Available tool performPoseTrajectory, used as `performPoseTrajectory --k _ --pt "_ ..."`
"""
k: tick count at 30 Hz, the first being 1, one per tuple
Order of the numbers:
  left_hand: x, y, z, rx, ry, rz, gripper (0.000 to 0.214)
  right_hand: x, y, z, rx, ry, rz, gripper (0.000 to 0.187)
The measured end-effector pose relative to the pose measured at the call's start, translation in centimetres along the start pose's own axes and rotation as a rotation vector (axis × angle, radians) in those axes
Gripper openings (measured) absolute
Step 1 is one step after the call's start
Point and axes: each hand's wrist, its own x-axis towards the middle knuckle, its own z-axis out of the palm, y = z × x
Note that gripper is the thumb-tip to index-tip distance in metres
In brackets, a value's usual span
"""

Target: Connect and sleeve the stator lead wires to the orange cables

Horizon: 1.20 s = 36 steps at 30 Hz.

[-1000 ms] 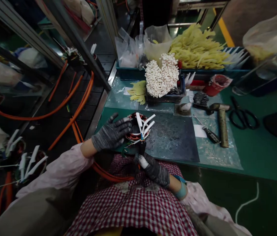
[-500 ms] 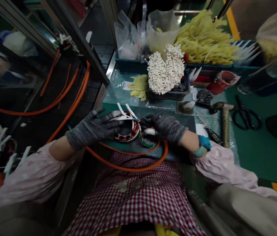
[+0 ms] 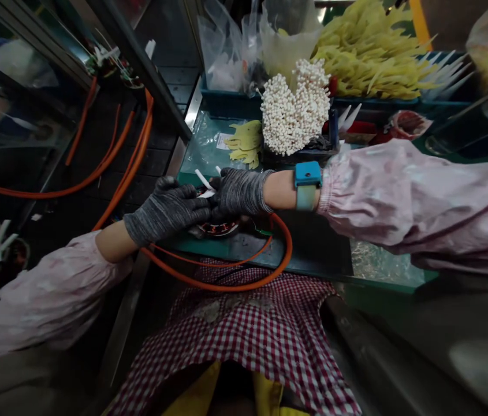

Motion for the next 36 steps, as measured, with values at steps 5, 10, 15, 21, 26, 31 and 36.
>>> performPoseTrajectory --k 5,10,15,21,26,31,36 --pt "-1.4 -0.7 2.3 0.114 0.165 0.055 0.025 -3.5 -0.1 0.1 -0.365 -0.127 -0.367 0.025" --pt "-2.5 -1.1 2.5 0.112 0.236 0.01 0.025 -9.5 -0.3 3.6 -0.306 0.188 -0.061 0.022" --pt "-1.6 3.9 3.6 0.239 0.39 0.12 0.047 -15.2 -3.5 8.6 -0.352 0.678 0.319 0.046" --pt "2.7 10.4 7.2 0.345 0.657 -0.016 0.032 -16.5 -5.5 11.1 -0.024 0.772 0.53 0.019" --pt "3.8 8.5 5.0 0.154 0.644 0.027 0.038 -16.4 -6.6 8.8 0.329 0.812 0.454 0.037" --pt "5.8 5.4 0.7 -0.225 0.326 0.104 0.027 -16.1 -7.1 5.8 0.129 0.779 0.233 0.042" --pt "6.9 4.6 -0.8 -0.346 0.246 0.068 0.037 -15.3 -6.4 5.2 0.159 0.662 0.141 0.024"
